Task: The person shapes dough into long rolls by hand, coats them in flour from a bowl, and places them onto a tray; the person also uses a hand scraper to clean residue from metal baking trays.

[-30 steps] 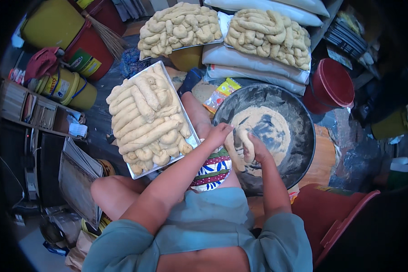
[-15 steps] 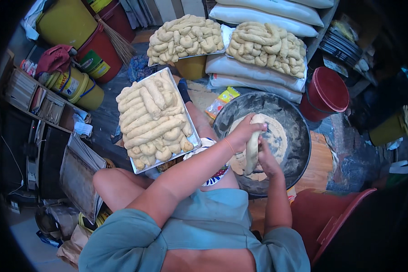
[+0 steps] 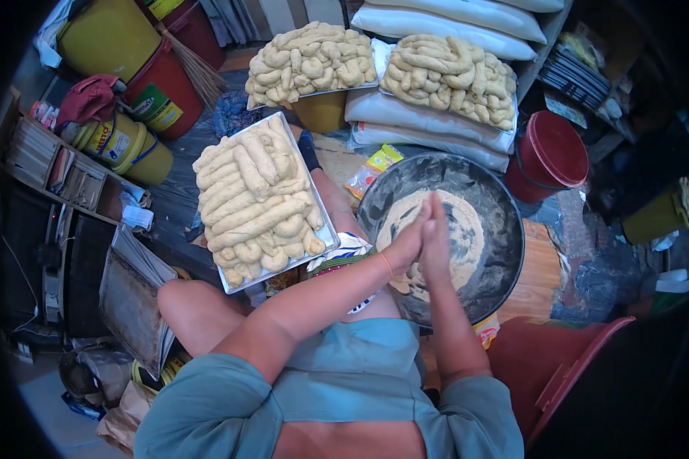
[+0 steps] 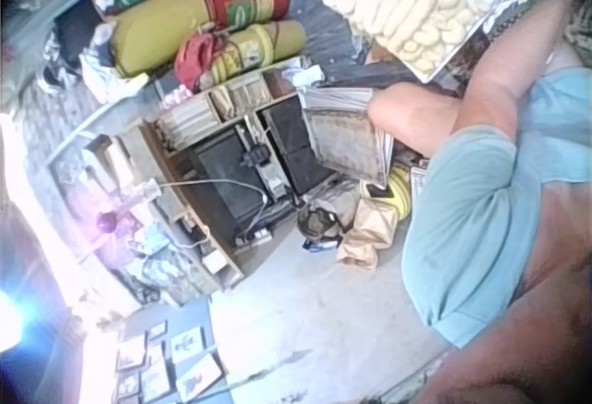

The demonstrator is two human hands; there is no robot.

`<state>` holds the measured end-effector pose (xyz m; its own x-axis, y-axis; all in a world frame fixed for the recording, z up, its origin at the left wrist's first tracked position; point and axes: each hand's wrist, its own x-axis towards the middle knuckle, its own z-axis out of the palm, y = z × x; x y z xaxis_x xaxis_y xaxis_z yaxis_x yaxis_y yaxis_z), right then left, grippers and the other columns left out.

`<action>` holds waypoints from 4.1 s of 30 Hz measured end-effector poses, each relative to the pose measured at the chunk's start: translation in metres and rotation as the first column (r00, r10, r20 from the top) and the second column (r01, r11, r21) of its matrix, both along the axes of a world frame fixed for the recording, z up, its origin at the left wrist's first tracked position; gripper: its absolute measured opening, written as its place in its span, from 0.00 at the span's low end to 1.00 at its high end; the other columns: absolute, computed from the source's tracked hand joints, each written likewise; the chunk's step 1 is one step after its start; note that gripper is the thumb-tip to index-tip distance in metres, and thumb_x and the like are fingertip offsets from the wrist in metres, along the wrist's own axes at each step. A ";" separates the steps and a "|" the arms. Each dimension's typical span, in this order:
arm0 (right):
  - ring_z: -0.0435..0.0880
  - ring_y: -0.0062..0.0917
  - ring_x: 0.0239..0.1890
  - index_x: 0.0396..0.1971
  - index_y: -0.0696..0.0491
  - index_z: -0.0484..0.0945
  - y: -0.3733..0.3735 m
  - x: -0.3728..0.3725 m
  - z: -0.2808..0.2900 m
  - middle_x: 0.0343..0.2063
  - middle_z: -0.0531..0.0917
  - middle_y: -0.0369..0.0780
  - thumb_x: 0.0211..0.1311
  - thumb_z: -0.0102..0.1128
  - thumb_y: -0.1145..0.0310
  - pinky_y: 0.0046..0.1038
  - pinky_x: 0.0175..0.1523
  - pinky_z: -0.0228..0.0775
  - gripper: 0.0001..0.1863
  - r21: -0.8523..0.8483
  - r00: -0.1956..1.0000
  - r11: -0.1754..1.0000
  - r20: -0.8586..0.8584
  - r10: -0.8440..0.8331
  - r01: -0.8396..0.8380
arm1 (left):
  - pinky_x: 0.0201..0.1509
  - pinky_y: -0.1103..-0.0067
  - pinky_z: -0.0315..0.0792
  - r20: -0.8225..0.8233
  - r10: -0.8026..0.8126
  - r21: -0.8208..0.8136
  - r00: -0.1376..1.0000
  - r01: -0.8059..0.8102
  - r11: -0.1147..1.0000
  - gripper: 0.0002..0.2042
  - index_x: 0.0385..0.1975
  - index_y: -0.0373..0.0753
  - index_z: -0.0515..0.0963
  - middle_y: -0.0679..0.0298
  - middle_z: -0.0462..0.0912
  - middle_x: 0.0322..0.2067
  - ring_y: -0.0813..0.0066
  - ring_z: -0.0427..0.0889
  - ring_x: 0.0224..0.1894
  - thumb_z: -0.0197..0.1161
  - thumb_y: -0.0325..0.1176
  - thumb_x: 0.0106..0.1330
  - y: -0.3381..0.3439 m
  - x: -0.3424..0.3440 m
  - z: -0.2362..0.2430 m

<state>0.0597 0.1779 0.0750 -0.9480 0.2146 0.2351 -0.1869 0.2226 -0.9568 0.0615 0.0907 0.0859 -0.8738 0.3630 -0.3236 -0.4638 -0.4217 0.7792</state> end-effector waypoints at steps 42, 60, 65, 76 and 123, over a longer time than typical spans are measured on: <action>0.80 0.26 0.41 0.44 0.56 0.74 0.023 0.000 -0.170 0.39 0.80 0.40 0.52 0.66 0.69 0.31 0.45 0.72 0.19 0.442 0.947 0.839 0.111 0.301 -0.318 | 0.16 0.85 0.60 -0.536 0.246 0.157 0.807 -0.192 0.969 0.21 0.22 0.38 0.72 0.71 0.68 0.14 0.86 0.67 0.13 0.56 0.51 0.68 -0.026 -0.030 0.152; 0.77 0.18 0.27 0.32 0.55 0.75 0.043 -0.002 -0.071 0.23 0.78 0.33 0.48 0.67 0.71 0.25 0.32 0.69 0.12 0.214 0.979 0.961 -0.067 0.193 -0.175 | 0.59 0.74 0.66 -0.635 -0.329 -0.473 0.699 -0.015 0.881 0.40 0.59 0.26 0.64 0.48 0.75 0.51 0.66 0.74 0.54 0.74 0.43 0.50 -0.039 -0.022 0.123; 0.77 0.20 0.27 0.31 0.55 0.75 0.089 0.017 -0.177 0.24 0.78 0.33 0.53 0.66 0.68 0.26 0.34 0.70 0.10 0.201 0.902 0.931 0.375 0.214 -0.305 | 0.54 0.76 0.70 -0.623 -0.256 -0.327 0.739 0.051 0.944 0.37 0.62 0.29 0.64 0.57 0.78 0.49 0.72 0.78 0.47 0.72 0.40 0.54 -0.049 -0.014 0.170; 0.76 0.27 0.51 0.49 0.56 0.72 0.022 0.011 -0.011 0.44 0.78 0.40 0.58 0.64 0.62 0.30 0.54 0.67 0.22 -0.249 0.954 0.924 0.009 0.301 -0.289 | 0.42 0.76 0.74 -0.630 -0.387 -0.660 0.673 -0.202 0.723 0.34 0.62 0.32 0.63 0.57 0.82 0.32 0.70 0.80 0.32 0.67 0.37 0.57 -0.039 -0.014 0.117; 0.80 0.21 0.24 0.32 0.59 0.75 -0.049 0.053 0.098 0.25 0.81 0.40 0.43 0.76 0.54 0.23 0.28 0.71 0.26 -0.474 0.417 0.309 -0.141 0.898 -0.825 | 0.41 0.64 0.76 -0.424 -0.497 -0.871 0.757 -0.492 -0.006 0.22 0.43 0.34 0.77 0.39 0.70 0.54 0.48 0.81 0.36 0.64 0.46 0.57 -0.249 0.115 0.139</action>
<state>0.1124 0.1293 0.1735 -0.6620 -0.7114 0.2360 0.1042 -0.3992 -0.9109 0.1764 -0.1586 0.2244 -0.9792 0.1515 0.1352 0.1917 0.9091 0.3699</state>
